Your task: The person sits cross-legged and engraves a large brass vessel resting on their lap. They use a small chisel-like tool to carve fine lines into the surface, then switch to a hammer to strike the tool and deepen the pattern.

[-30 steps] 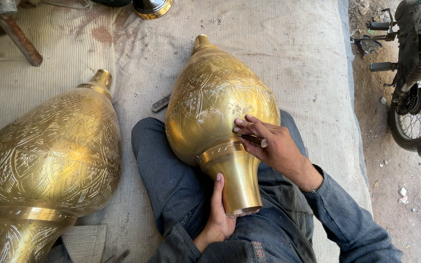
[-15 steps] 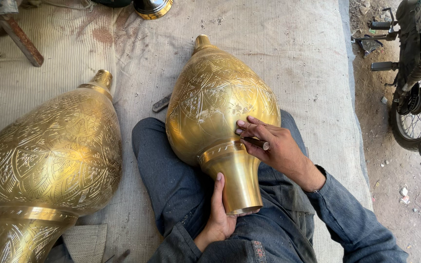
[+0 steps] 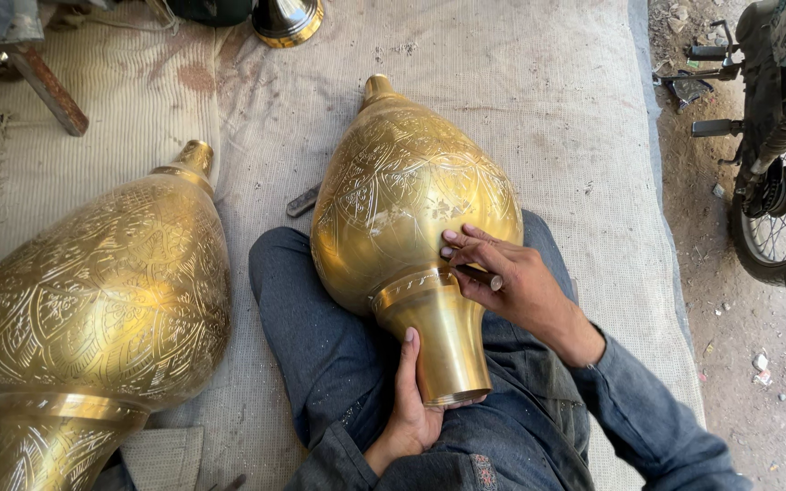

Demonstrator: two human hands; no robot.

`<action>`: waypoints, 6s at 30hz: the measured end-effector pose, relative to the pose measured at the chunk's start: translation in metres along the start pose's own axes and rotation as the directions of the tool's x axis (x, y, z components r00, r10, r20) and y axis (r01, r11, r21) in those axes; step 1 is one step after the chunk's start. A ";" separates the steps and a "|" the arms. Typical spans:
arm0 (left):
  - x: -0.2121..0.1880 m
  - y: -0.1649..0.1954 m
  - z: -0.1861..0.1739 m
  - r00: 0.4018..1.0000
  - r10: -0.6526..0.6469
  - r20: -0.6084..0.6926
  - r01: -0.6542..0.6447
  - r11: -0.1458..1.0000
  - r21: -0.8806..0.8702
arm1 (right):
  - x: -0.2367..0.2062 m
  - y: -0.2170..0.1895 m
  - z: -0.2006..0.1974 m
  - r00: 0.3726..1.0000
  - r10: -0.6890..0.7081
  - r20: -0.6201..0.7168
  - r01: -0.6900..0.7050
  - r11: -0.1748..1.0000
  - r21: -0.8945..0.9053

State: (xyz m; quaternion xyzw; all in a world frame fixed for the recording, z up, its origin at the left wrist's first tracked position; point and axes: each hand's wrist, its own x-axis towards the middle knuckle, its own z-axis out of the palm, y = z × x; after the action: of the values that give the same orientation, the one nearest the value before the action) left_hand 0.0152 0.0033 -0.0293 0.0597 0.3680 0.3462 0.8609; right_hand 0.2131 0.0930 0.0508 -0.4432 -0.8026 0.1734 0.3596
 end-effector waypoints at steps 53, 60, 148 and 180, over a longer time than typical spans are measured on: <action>-0.004 0.001 0.006 0.992 0.064 -0.109 -0.064 0.998 0.000 | 0.005 -0.023 0.049 0.648 0.529 -0.548 -0.309 0.840 0.446; -0.005 0.002 0.008 0.994 0.071 -0.087 -0.073 0.997 -0.020 | 0.000 -0.027 0.058 0.651 0.483 -0.585 -0.299 0.872 0.387; 0.004 0.007 -0.002 0.999 0.026 0.025 -0.021 0.985 -0.173 | -0.091 -0.036 0.088 0.774 0.541 -0.329 -0.191 0.695 0.693; 0.002 0.002 -0.023 0.999 0.029 -0.013 -0.030 0.997 -0.074 | -0.081 -0.059 0.089 0.842 0.536 0.066 -0.311 0.382 0.870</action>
State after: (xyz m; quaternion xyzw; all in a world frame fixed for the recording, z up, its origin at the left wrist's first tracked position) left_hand -0.0005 0.0027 -0.0461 0.0312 0.3591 0.3728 0.8550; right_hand 0.1411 -0.0033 -0.0090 -0.4139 -0.4205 0.5804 0.5613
